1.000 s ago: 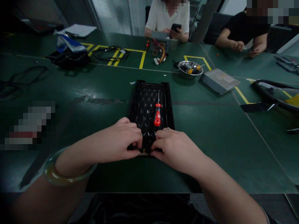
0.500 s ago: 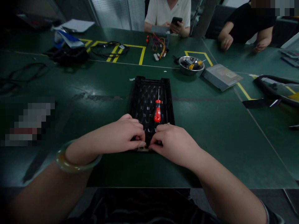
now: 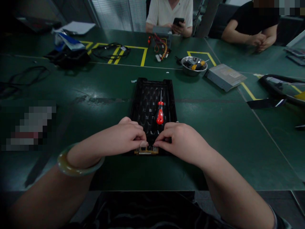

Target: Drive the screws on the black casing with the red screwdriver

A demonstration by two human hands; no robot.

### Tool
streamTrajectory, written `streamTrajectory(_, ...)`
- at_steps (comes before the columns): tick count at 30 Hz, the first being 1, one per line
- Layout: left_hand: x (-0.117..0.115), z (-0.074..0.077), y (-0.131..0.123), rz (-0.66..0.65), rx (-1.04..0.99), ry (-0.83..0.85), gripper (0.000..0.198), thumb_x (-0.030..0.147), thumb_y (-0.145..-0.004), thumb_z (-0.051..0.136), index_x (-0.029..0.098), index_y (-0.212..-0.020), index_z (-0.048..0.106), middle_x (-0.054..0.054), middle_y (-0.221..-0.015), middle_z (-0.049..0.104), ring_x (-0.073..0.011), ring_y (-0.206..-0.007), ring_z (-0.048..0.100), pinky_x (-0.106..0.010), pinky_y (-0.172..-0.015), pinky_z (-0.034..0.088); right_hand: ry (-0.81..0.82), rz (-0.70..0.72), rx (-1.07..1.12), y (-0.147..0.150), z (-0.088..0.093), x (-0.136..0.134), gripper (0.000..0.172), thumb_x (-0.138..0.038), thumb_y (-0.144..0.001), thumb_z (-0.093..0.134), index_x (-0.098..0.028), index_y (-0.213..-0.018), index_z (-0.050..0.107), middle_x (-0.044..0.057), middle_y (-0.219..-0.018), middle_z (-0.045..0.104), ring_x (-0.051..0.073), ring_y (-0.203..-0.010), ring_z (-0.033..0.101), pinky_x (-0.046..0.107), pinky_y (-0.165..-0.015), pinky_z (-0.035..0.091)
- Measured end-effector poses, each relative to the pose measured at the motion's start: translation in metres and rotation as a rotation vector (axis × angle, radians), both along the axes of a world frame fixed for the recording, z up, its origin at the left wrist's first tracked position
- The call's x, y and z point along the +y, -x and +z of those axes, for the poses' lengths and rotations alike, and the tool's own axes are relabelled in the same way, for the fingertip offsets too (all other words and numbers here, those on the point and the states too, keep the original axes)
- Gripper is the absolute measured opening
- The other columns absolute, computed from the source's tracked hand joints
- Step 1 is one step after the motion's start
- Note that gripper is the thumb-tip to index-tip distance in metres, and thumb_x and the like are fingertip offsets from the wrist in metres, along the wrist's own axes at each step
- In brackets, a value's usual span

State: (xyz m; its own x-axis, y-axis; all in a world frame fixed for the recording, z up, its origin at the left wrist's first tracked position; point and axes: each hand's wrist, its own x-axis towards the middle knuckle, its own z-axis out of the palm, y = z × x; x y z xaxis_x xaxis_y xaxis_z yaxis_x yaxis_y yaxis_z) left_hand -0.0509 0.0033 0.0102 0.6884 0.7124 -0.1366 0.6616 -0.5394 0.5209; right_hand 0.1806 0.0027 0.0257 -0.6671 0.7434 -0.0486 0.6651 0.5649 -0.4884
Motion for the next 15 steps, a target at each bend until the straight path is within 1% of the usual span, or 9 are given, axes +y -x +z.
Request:
streamTrajectory(6, -0.0001, -0.0007, -0.0012, 0.011, 0.011, -0.001, 0.026, 0.036, -0.090, 0.060, 0.024, -0.073, 0.075, 0.002, -0.073, 0.071, -0.0175, -0.081, 0.060, -0.037, -0.086, 0.028, -0.023, 0.102, -0.074, 0.0029, -0.0040, -0.0053, 0.011, -0.031, -0.083, 0.073, -0.029, -0.093, 0.078, -0.001, -0.087, 0.067, 0.013, -0.080, 0.063, 0.026, -0.073, 0.047)
streamTrajectory(9, 0.0006, -0.0009, -0.0010, 0.031, 0.017, 0.011, 0.024, 0.037, -0.088, 0.062, 0.024, -0.073, 0.075, 0.002, -0.072, 0.071, -0.0174, -0.079, 0.060, -0.037, -0.085, 0.028, -0.076, 0.142, -0.116, 0.0037, -0.0039, -0.0071, 0.012, -0.029, -0.084, 0.071, -0.030, -0.094, 0.077, -0.001, -0.087, 0.068, 0.014, -0.080, 0.063, 0.026, -0.071, 0.046)
streamTrajectory(12, 0.0015, -0.0013, -0.0006, 0.043, -0.004, 0.025, 0.021, 0.037, -0.087, 0.063, 0.024, -0.074, 0.074, 0.002, -0.074, 0.071, -0.0171, -0.081, 0.061, -0.036, -0.085, 0.029, -0.154, 0.176, -0.107, 0.0040, -0.0028, -0.0093, 0.012, -0.026, -0.085, 0.069, -0.029, -0.094, 0.077, -0.001, -0.086, 0.068, 0.014, -0.080, 0.063, 0.027, -0.070, 0.046)
streamTrajectory(15, 0.0028, -0.0003, 0.0012, 0.043, -0.032, 0.038, 0.020, 0.037, -0.087, 0.063, 0.024, -0.076, 0.073, 0.003, -0.078, 0.072, -0.0162, -0.081, 0.062, -0.036, -0.087, 0.030, -0.191, 0.190, -0.093, 0.0039, -0.0025, -0.0109, 0.012, -0.025, -0.086, 0.068, -0.028, -0.094, 0.077, 0.000, -0.087, 0.069, 0.014, -0.080, 0.064, 0.027, -0.070, 0.047)
